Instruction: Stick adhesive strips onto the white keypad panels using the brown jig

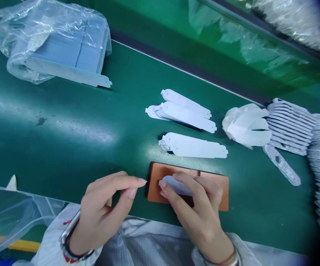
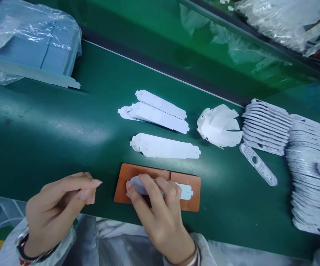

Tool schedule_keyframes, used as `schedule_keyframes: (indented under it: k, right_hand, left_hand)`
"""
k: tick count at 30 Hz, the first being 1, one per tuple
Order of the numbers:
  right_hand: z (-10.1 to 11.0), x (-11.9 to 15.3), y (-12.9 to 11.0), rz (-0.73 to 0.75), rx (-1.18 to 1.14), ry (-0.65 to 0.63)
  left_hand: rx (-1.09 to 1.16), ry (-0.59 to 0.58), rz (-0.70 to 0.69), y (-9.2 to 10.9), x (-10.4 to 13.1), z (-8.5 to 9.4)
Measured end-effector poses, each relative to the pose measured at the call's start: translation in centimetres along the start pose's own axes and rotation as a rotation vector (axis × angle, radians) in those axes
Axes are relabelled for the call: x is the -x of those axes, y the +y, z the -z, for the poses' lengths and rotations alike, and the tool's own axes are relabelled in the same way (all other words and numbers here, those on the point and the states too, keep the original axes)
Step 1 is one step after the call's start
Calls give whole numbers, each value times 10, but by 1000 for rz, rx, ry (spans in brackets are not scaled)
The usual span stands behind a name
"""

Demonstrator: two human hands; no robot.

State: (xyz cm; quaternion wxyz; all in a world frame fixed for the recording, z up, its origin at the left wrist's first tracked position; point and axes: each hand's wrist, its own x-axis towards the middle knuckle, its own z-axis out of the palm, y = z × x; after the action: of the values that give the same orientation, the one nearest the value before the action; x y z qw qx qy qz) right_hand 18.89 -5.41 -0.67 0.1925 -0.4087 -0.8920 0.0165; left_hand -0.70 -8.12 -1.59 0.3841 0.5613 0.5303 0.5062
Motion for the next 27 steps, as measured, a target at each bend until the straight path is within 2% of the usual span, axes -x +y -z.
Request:
schedule_keyframes:
  k: [3,8,11,13,15,19,24,27]
  right_hand:
    - [10,-11,12,198,19,-71]
    - [20,-43,31,688,95,-150]
    - [20,-59,35,922,171,-206]
    - [17,-64,39,1037,187,-180]
    - [13,-66,43,1122,169,-116]
    - [9,-61,53,1135,154,17]
    - [11,-55,54,1061,171,74]
    - [14,-53,54,1021,174,87]
  left_hand:
    - [9,-4,4,-2,0,-1]
    - [-14,-5,-13,-2,0,-1]
    - [-42,3,-27,-1,0,0]
    - [-62,5,-62,-1,-1,-1]
    - [-113,-42,-156,-1,-2,-4]
    - [-424,-189,-362,0,-3,-11]
    - [-680,-173,-517,0,4,-15]
    - [-782,-177,-537,0,6,-15]
